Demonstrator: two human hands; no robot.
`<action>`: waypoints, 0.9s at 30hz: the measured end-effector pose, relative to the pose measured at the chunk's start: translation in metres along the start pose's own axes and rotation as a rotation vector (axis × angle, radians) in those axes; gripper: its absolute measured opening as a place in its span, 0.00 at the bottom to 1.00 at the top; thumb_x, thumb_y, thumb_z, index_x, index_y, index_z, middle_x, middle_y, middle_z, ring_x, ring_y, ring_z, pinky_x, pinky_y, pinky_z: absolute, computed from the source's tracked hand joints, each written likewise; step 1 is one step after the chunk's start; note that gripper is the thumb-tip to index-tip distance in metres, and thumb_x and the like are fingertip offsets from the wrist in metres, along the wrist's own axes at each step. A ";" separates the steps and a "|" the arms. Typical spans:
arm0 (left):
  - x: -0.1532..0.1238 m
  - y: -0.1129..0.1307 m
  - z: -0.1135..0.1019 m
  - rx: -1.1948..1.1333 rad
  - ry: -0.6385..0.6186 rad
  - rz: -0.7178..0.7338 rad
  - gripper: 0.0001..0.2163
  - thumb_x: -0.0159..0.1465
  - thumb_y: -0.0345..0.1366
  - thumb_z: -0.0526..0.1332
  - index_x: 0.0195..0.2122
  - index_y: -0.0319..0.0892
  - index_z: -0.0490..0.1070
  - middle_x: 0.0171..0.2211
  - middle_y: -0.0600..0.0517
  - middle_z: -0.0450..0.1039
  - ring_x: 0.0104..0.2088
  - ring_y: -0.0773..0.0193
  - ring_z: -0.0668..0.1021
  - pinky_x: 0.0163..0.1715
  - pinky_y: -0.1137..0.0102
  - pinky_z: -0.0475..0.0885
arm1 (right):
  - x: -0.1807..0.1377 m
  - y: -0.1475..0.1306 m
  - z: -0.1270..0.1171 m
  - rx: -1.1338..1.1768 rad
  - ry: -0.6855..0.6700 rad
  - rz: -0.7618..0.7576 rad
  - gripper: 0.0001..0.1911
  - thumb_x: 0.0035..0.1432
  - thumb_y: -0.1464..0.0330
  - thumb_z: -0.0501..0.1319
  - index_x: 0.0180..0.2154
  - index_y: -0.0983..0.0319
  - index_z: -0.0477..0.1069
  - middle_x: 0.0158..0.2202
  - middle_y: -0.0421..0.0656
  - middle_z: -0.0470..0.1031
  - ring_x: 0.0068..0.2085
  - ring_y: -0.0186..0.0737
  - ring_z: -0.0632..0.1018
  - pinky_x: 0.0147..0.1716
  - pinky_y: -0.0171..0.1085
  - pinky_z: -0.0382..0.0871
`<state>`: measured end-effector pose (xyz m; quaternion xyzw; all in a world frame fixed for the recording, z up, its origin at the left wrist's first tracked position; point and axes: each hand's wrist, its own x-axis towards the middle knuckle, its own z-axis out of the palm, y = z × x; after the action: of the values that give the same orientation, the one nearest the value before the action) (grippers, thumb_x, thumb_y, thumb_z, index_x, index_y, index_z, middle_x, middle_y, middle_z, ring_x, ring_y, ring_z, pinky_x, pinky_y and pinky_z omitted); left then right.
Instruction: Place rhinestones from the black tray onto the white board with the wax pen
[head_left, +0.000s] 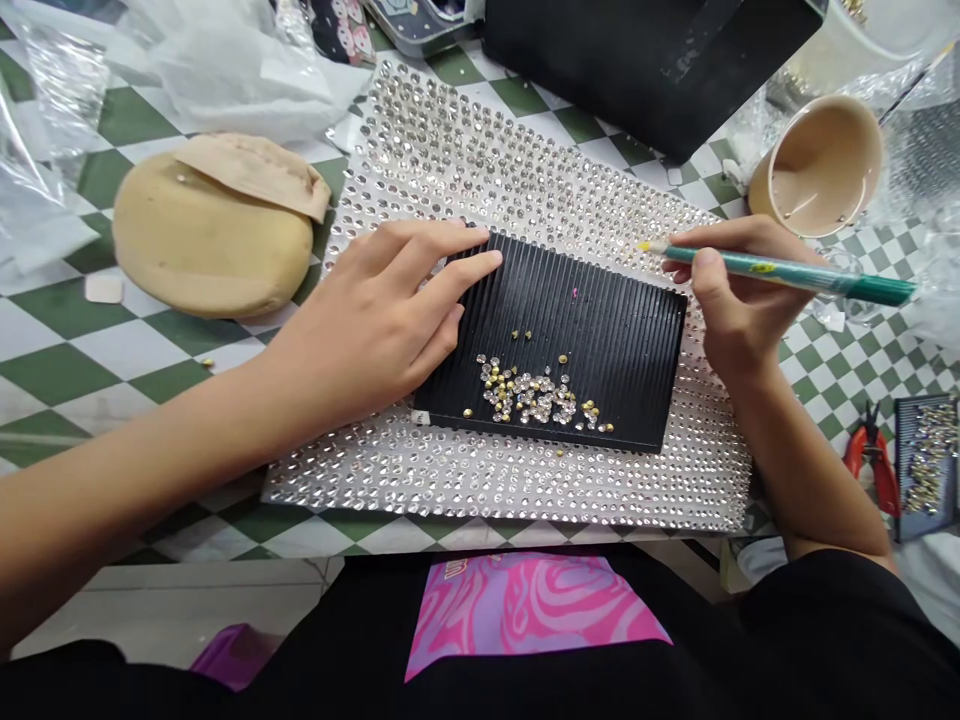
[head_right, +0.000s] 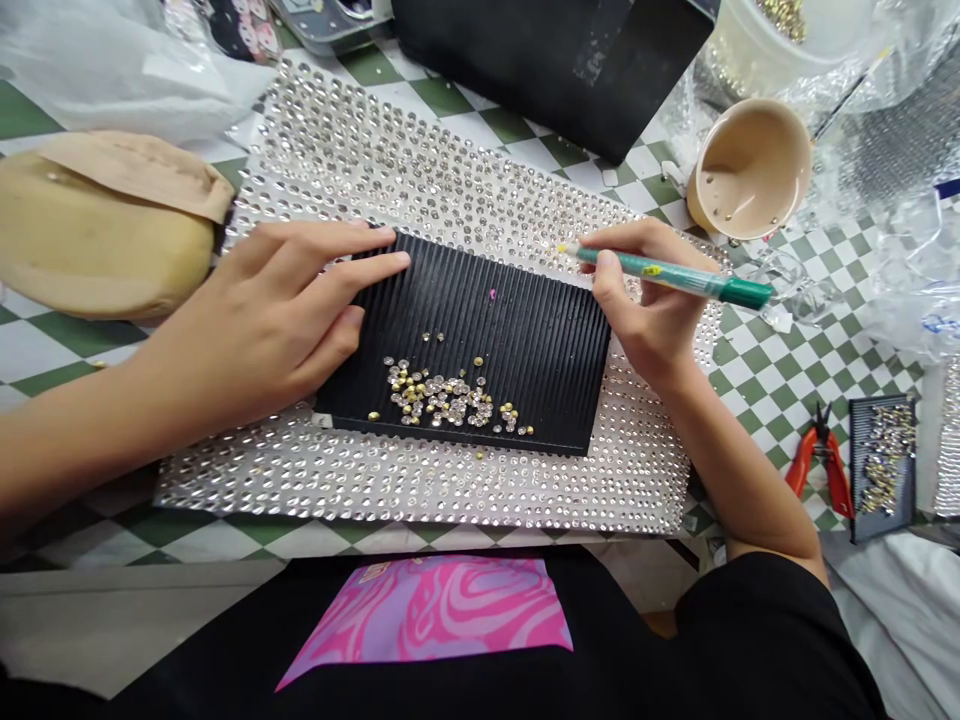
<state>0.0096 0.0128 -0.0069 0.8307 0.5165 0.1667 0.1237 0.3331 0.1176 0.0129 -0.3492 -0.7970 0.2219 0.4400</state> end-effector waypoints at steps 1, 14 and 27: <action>0.000 0.000 0.000 0.011 0.001 0.005 0.23 0.81 0.35 0.45 0.74 0.41 0.62 0.76 0.43 0.66 0.75 0.42 0.71 0.77 0.37 0.68 | 0.000 -0.008 -0.001 0.023 0.010 -0.011 0.09 0.70 0.68 0.67 0.43 0.50 0.86 0.36 0.40 0.87 0.32 0.37 0.85 0.33 0.39 0.82; 0.000 -0.003 0.004 -0.005 0.039 0.051 0.23 0.81 0.36 0.45 0.74 0.40 0.62 0.76 0.40 0.66 0.75 0.41 0.70 0.76 0.39 0.69 | -0.024 -0.040 0.015 0.291 -0.401 -0.168 0.14 0.60 0.77 0.62 0.43 0.58 0.83 0.33 0.40 0.85 0.27 0.35 0.78 0.26 0.37 0.72; 0.001 0.001 -0.001 0.053 0.015 0.059 0.22 0.81 0.32 0.47 0.74 0.40 0.60 0.76 0.41 0.66 0.76 0.43 0.71 0.77 0.39 0.69 | -0.025 -0.043 0.011 0.308 -0.444 -0.119 0.13 0.63 0.76 0.63 0.43 0.57 0.84 0.32 0.39 0.84 0.28 0.35 0.79 0.25 0.37 0.73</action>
<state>0.0100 0.0131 -0.0055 0.8473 0.4970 0.1626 0.0929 0.3174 0.0700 0.0220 -0.1735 -0.8499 0.3854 0.3146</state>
